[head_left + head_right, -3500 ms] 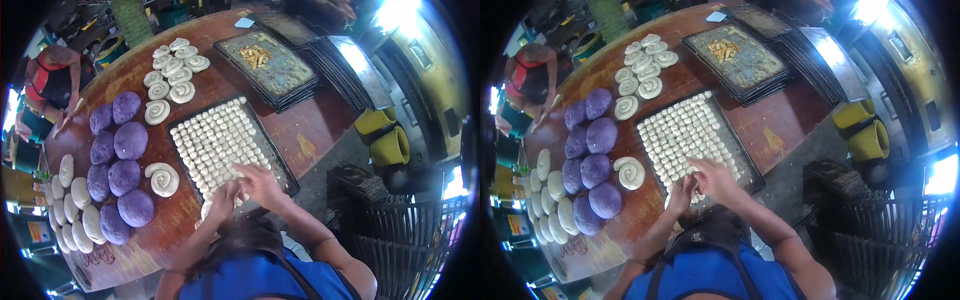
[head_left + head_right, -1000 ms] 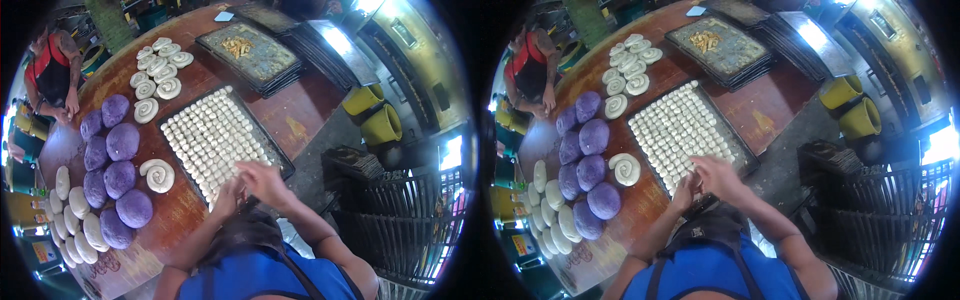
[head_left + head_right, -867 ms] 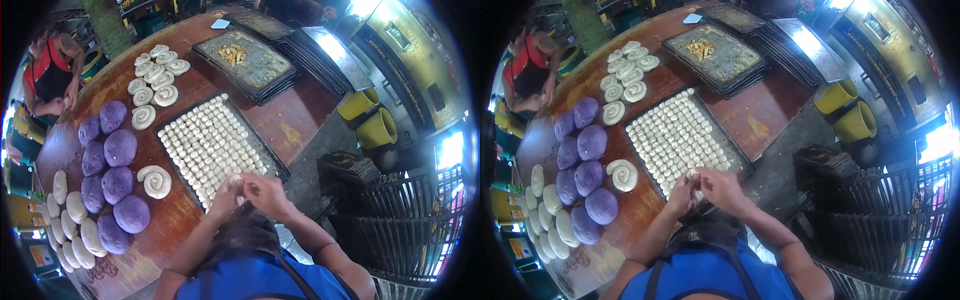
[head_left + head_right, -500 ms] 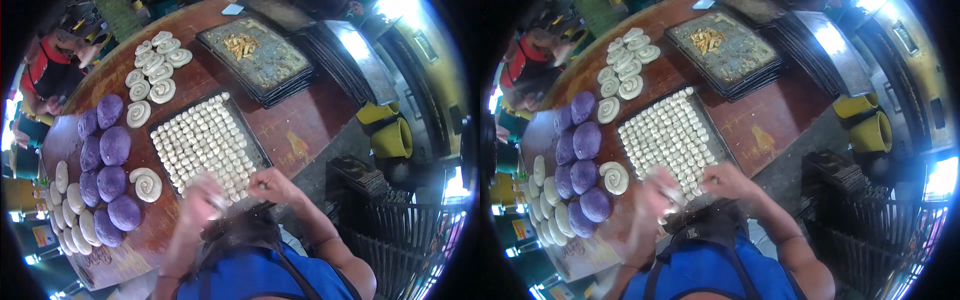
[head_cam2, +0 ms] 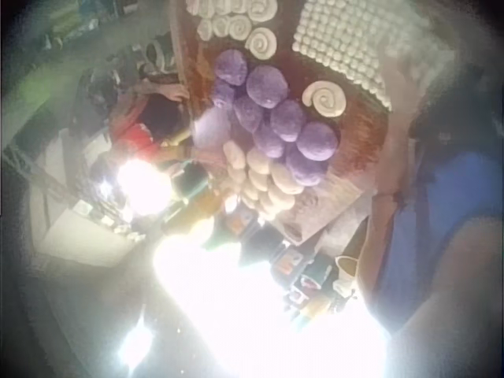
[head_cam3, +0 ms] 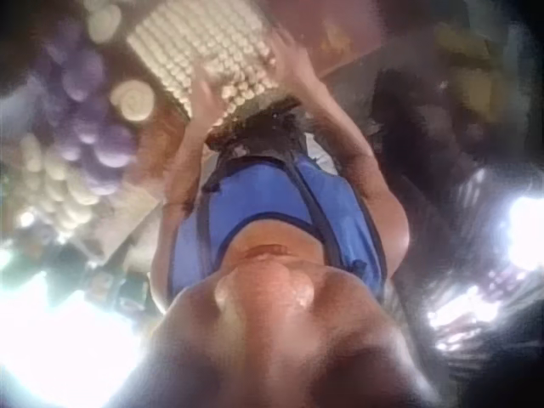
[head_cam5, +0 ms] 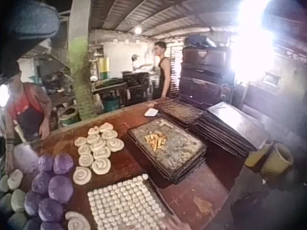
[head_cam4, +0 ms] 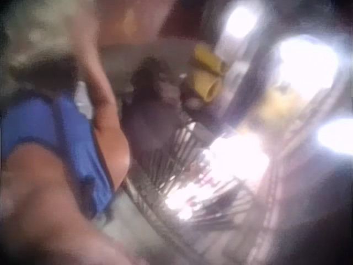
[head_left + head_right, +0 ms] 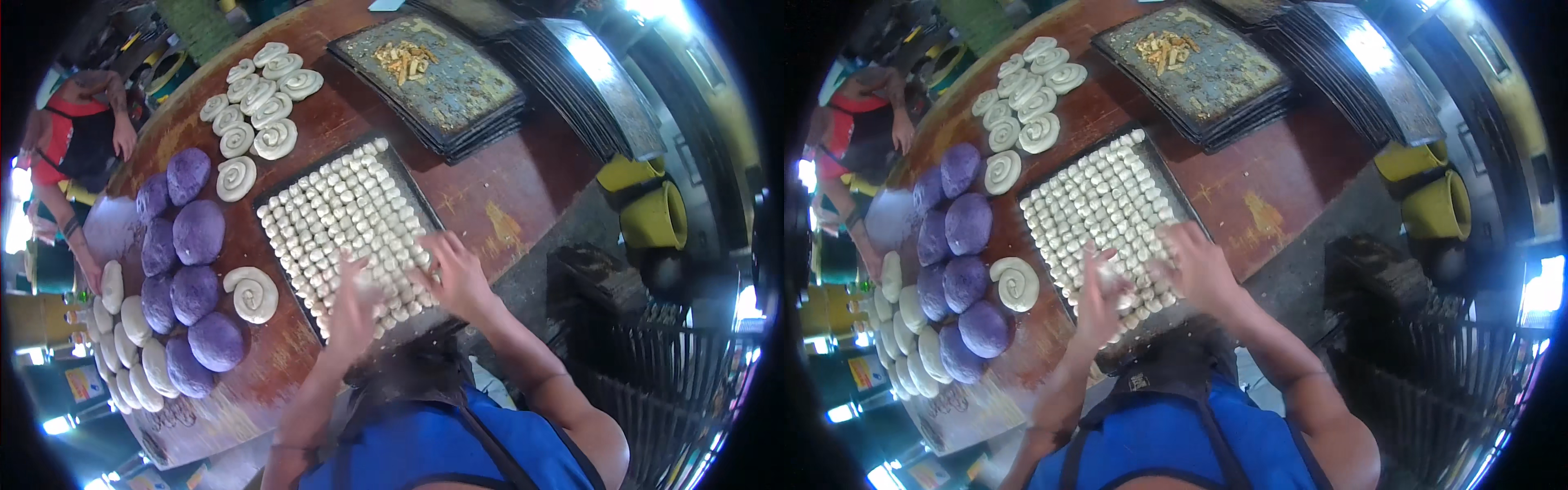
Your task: The person pinches dough into small pieces and arranges them onto a baking tray, moves the filled tray, and places new dough pieces onto an empty baking tray by hand.
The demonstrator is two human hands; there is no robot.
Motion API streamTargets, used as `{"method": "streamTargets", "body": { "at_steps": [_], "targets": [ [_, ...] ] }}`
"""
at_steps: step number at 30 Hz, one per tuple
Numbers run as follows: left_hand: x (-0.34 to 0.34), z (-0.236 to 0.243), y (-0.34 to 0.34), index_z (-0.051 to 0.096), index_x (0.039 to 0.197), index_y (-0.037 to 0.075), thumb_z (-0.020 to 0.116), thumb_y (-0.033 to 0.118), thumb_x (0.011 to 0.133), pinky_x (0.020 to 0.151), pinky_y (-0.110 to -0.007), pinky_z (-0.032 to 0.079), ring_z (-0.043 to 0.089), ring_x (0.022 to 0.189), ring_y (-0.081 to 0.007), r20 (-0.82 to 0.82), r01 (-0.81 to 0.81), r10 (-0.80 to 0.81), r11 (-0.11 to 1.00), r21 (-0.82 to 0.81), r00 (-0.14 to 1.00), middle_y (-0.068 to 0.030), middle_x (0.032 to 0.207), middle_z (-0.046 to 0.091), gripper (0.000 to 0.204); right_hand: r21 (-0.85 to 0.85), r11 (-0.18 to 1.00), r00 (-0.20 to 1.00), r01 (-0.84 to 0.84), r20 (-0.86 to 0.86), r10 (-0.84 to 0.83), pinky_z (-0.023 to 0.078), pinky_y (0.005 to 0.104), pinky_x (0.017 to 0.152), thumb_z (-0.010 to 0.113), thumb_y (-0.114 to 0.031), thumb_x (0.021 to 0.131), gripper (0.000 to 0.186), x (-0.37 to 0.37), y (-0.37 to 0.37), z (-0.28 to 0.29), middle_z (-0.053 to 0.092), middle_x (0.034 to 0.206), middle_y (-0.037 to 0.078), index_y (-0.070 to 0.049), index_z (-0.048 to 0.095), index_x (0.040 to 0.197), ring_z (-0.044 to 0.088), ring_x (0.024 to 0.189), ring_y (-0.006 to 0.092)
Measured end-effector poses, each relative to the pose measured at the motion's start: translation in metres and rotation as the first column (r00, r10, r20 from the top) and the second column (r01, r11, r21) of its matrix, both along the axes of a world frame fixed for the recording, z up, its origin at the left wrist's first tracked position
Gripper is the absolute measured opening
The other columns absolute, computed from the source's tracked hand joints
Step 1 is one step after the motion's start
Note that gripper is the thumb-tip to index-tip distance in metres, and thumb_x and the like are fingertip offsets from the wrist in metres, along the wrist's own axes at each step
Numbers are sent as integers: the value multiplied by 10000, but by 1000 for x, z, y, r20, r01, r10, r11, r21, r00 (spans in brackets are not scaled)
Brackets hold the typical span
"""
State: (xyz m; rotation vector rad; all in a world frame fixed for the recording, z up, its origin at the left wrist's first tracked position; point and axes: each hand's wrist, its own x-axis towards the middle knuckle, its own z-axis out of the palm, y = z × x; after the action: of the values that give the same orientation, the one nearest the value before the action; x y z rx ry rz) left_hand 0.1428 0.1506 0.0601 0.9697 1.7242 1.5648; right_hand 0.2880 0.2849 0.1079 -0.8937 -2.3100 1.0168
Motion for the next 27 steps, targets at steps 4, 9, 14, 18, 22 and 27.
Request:
{"method": "streamTargets", "body": {
  "at_steps": [4,9,14,18,22,27],
  "targets": [
    [11,30,-26,504,1184,-49,509,208,963,773,-326,503,610,769,-196,-460,481,-384,870,110,801,-150,972,658,339,-51,934,930,-354,-128,345,504,410,753,689,-157,824,306,29,-80,34,603,979,151,-43,573,1084,611,900,346],
    [21,-31,-46,545,1152,-37,501,250,983,783,-309,492,606,865,-178,602,412,-346,911,30,719,-91,983,635,337,35,998,998,-46,-48,47,516,401,786,662,-100,825,332,0,-111,17,613,988,163,-32,576,1138,631,917,325],
    [30,15,-25,542,1182,-27,462,150,984,815,-326,502,613,926,-183,391,553,-520,833,36,759,-96,1131,618,277,79,976,978,205,19,-207,520,422,654,636,-180,849,228,11,-98,32,632,955,147,-29,600,1017,649,734,346],
    [26,13,-19,579,1084,-19,444,-42,889,655,-268,471,591,758,-137,532,590,-452,799,-117,716,-73,899,641,239,-93,995,998,-21,-67,15,457,352,522,655,-201,853,203,6,-61,9,622,737,127,-13,582,830,607,576,245],
    [-10,24,-4,580,949,28,486,118,943,605,-261,446,503,631,-104,677,103,-281,951,292,680,-33,755,558,130,-429,895,987,-121,-145,64,442,321,556,697,-158,825,185,37,-22,-26,598,652,117,-4,598,844,550,629,119],
    [27,2,-6,581,860,45,499,295,974,604,-265,447,517,628,-92,362,327,-208,894,-306,909,-4,655,541,286,-134,983,992,129,20,-127,484,329,596,693,-121,809,172,14,42,-87,623,853,101,-41,609,935,614,665,218]
  ]
}}
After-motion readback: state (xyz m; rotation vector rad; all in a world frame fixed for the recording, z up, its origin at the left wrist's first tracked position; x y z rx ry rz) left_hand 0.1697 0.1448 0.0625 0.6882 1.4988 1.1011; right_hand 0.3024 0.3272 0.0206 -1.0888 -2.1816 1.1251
